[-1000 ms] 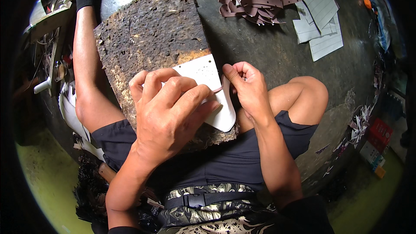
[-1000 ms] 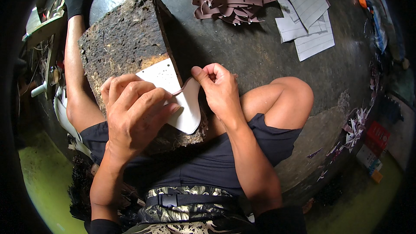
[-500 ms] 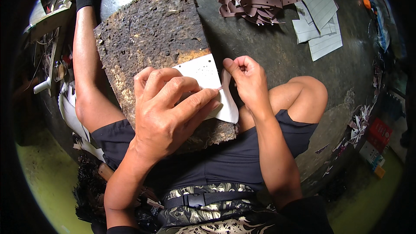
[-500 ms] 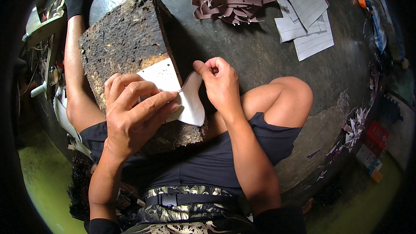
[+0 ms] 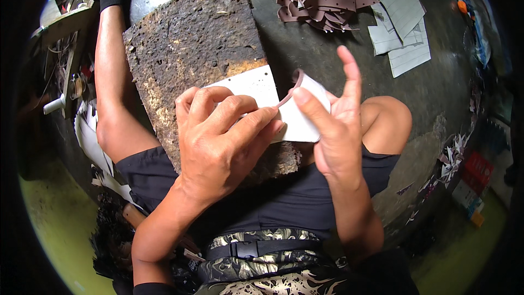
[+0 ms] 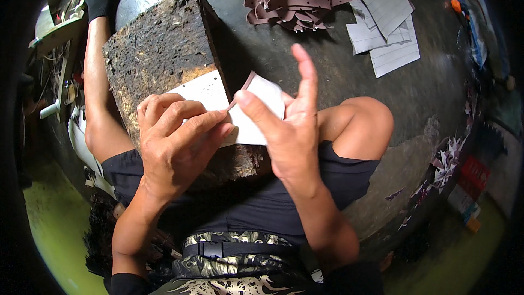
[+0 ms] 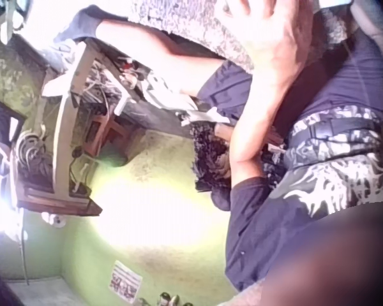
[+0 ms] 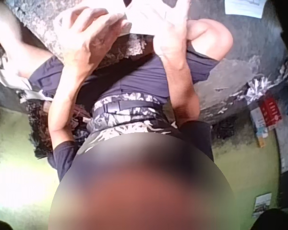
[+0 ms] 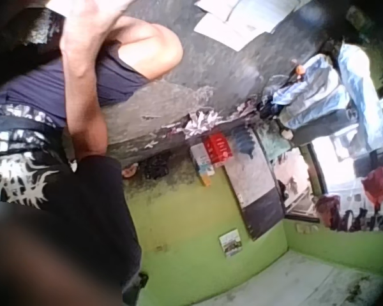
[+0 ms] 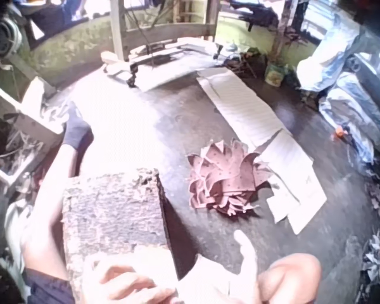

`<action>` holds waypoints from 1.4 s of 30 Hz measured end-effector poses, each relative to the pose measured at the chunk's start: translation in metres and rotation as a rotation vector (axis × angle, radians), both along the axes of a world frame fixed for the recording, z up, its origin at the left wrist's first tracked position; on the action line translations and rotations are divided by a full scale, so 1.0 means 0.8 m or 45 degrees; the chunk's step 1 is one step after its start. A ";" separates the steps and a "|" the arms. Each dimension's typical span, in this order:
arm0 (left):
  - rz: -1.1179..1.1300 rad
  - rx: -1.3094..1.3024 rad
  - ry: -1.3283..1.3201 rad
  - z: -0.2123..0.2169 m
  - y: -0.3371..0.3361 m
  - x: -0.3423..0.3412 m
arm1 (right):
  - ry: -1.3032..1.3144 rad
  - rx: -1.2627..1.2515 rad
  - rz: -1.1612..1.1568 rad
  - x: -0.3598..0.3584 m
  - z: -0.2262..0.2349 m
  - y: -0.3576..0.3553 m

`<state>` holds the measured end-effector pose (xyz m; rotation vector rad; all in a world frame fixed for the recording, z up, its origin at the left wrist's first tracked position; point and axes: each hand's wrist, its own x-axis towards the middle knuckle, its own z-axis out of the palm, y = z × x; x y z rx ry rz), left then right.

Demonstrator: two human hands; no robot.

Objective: The person sits on the floor and repeatedly peels a thin white paper layer from a small square sheet. The peeled layers are placed on a nearby pile. The person continues this peeling process throughout the clip.

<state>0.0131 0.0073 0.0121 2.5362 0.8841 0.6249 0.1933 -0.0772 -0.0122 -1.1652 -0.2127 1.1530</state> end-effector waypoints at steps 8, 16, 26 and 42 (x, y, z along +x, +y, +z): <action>-0.063 -0.101 0.001 0.006 0.012 -0.005 | -0.164 -0.040 0.071 -0.003 -0.018 0.008; -0.117 -0.110 0.041 0.013 0.019 -0.009 | -0.271 -0.042 0.174 0.012 -0.029 0.009; -0.193 -0.104 0.018 0.007 0.032 -0.014 | -0.338 -0.039 0.277 0.024 -0.034 0.014; -0.208 -0.142 0.002 0.007 0.038 -0.016 | -0.384 -0.031 0.405 0.041 -0.051 0.015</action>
